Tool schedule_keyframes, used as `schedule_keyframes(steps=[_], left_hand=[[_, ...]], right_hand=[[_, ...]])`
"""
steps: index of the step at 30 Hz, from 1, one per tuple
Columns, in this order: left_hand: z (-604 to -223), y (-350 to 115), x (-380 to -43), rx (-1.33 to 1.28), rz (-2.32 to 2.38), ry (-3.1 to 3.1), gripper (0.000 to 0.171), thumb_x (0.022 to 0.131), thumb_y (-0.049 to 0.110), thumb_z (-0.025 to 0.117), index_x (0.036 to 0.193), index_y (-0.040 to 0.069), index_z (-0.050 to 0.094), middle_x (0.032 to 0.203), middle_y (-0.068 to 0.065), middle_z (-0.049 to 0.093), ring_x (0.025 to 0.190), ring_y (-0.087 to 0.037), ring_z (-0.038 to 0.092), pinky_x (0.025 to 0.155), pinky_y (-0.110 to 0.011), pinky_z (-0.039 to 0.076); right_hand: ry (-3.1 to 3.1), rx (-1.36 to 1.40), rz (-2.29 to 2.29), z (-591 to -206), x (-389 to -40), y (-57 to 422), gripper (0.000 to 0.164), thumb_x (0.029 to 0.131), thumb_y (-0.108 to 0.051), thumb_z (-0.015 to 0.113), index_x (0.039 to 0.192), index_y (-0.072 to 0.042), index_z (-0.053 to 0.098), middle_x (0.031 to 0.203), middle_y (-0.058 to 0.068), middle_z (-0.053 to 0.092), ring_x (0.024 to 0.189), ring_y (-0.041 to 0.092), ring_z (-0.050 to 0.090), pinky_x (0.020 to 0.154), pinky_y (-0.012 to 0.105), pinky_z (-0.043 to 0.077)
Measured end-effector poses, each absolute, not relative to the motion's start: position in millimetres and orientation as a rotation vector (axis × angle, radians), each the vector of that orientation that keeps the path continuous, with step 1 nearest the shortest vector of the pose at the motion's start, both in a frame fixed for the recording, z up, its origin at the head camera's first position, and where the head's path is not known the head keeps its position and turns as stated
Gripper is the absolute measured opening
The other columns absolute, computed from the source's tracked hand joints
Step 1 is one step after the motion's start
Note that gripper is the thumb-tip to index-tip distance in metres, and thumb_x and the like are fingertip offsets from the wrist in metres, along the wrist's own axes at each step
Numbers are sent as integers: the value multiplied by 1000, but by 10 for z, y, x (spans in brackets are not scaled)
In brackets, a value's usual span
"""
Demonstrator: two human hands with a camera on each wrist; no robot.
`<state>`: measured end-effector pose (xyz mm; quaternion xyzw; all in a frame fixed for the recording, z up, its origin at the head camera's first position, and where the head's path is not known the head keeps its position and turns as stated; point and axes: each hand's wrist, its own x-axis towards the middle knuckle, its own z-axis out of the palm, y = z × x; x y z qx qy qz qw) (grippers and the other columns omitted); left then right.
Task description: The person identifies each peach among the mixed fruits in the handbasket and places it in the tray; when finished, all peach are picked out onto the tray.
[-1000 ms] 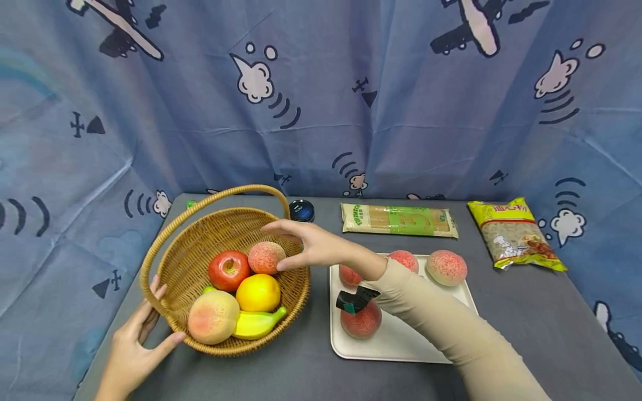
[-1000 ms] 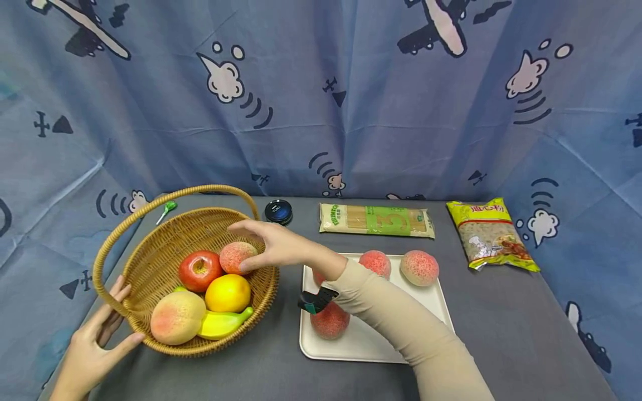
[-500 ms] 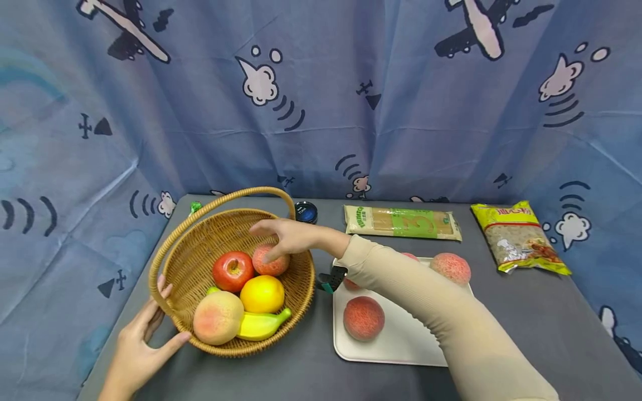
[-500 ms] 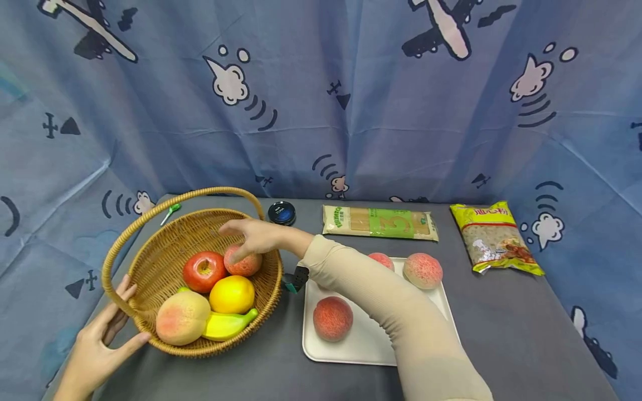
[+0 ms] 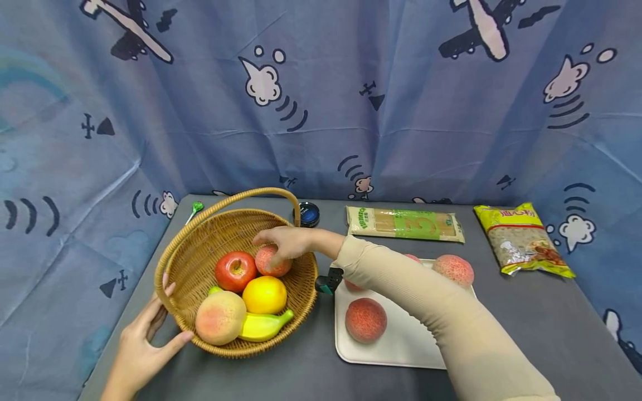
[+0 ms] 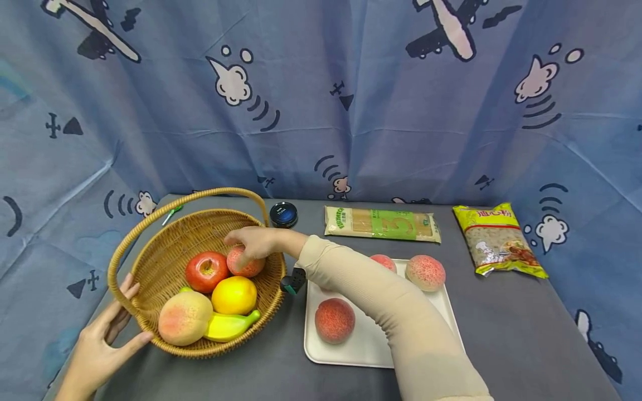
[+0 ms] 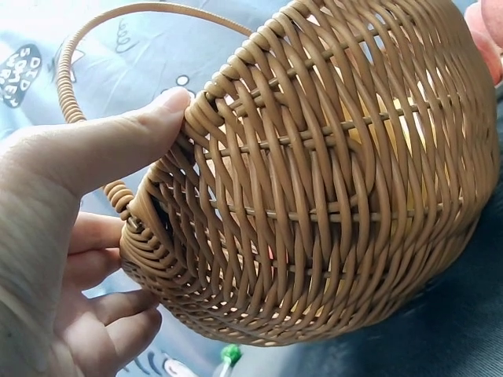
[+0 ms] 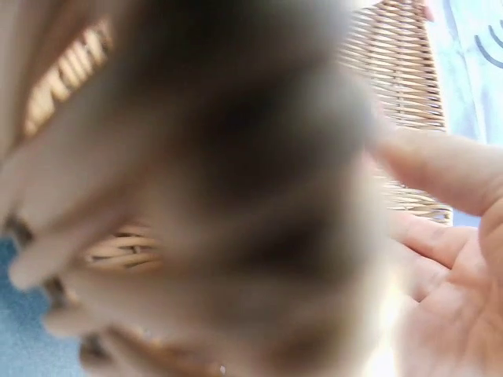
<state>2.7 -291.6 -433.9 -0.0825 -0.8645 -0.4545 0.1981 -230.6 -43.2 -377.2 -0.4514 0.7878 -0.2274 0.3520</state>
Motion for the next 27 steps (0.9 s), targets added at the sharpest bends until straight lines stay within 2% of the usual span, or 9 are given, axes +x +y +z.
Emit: schedule_keyframes(steps=[5,13,20,27], left_hand=[[-4331,-2905,1,-247,-1279,-2376,89,59,-12,82,139,-2,45,150,-8,38,130,4,40,97,-4,40],[-4354,-2915,8,-240,-1282,-2364,91,56,-12,83,139,-2,46,150,-5,38,129,5,41,97,-3,39],[-4351,-2915,9,-265,-1286,-2342,90,57,-12,83,138,-4,45,151,-10,36,130,4,41,97,-3,39],[-4346,-2921,22,-315,-1254,-2379,91,59,-14,81,140,-5,42,153,-20,27,134,2,36,99,-5,38]], right_hand=[[2071,-1205,-475,-3783,-2305,-442,66,85,-12,68,143,-3,39,144,10,44,130,22,43,109,30,41],[2147,-1230,-303,-3787,-2276,-500,65,83,-5,68,143,-9,42,142,8,47,121,19,47,101,27,45],[2176,-1245,-248,-3781,-2251,-512,67,81,-5,70,142,-11,44,141,6,48,117,17,48,97,25,47],[2212,-1366,-288,-3753,-2232,-481,61,78,-9,74,135,-10,51,137,7,52,117,19,49,101,28,45]])
